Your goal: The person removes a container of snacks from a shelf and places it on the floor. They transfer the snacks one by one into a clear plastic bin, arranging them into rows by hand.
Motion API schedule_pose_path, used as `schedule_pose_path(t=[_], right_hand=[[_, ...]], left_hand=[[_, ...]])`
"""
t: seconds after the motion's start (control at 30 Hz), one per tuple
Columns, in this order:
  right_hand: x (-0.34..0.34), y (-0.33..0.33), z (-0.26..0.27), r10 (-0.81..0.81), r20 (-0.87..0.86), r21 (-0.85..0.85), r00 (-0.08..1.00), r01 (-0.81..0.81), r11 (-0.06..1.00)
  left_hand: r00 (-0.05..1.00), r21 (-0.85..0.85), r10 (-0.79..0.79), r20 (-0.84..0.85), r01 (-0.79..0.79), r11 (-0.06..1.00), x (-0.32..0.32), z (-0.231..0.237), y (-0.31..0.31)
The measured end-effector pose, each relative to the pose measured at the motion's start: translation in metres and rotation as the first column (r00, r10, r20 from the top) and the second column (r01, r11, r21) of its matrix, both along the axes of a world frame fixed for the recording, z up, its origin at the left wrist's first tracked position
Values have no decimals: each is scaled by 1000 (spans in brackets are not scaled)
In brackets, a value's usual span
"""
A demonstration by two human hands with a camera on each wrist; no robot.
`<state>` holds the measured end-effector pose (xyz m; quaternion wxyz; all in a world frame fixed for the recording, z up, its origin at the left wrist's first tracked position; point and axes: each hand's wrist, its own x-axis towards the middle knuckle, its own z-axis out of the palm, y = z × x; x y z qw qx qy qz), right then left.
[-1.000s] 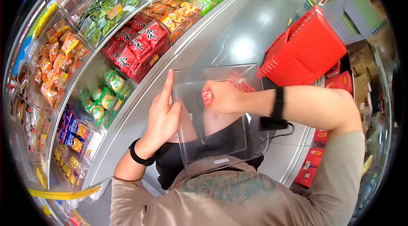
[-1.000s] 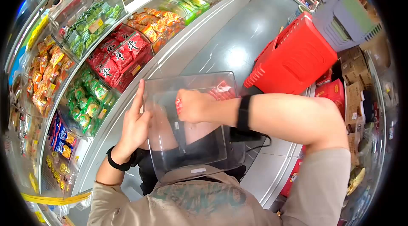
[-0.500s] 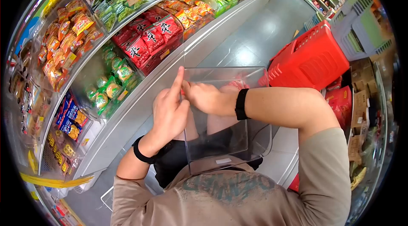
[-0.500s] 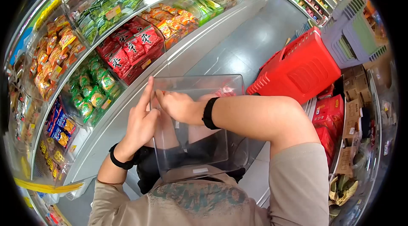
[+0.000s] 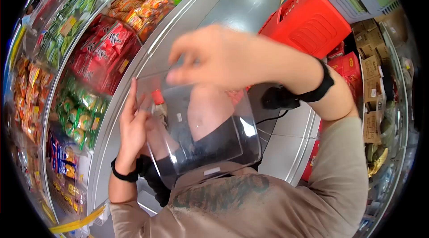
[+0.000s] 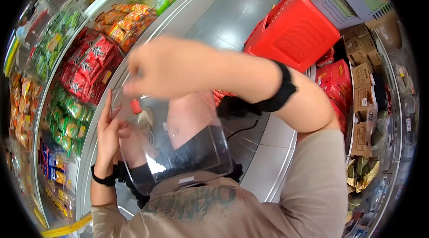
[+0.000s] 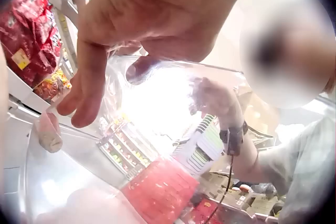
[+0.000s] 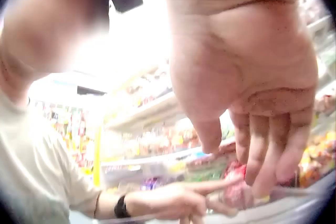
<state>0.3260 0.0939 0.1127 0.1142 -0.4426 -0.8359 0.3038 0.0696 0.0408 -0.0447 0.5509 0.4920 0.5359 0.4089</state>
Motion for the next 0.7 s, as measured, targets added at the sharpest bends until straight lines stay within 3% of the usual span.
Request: schedule_pose_path(t=[0.03,0.1,0.17,0.23,0.27,0.3,0.33,0.37,0.4,0.43,0.53,0.6,0.7], right_hand=[[30,13,-6,-112,-186,-5,976,113,994],[93,31,-16,-407,-344,-93,846,401,912],[159,58,-74,-620,-404,-172,672,610,773],[211,81,-175,-774,-259,-195,577,754,627],[245,95,-255,-761,-89,-33,643,762,647],[256,91,-326,-794,-16,77,607,793,605],[257,85,-377,-780,96,46,618,780,624],[244,75,-395,-749,252,-76,612,785,615],[245,69,-430,-668,292,-113,685,718,686],[242,65,-455,-603,405,-124,687,695,709],[243,57,-535,-621,495,-91,608,747,659],[241,55,-561,-591,553,-65,587,738,672],[238,67,-585,-731,393,-2,558,796,606]], left_hand=[[1000,10,16,-24,-16,1000,-1,-3,-1],[998,28,49,-42,-48,998,2,-6,-1],[996,33,83,-30,-82,996,5,-8,-2],[989,142,127,-80,-115,983,3,-22,-1],[988,133,132,-81,-121,984,1,-25,4],[987,124,137,-82,-126,984,-1,-28,8],[990,28,122,-69,-121,992,-6,-20,6],[990,-24,128,-67,-130,991,-9,-17,7],[988,-70,136,-67,-140,988,-9,-15,6],[986,-95,148,-80,-155,983,-9,-14,6],[969,22,184,-167,-183,983,8,-13,12],[959,-65,169,-226,-188,980,12,-5,15],[942,-133,126,-310,-174,976,11,1,21]])
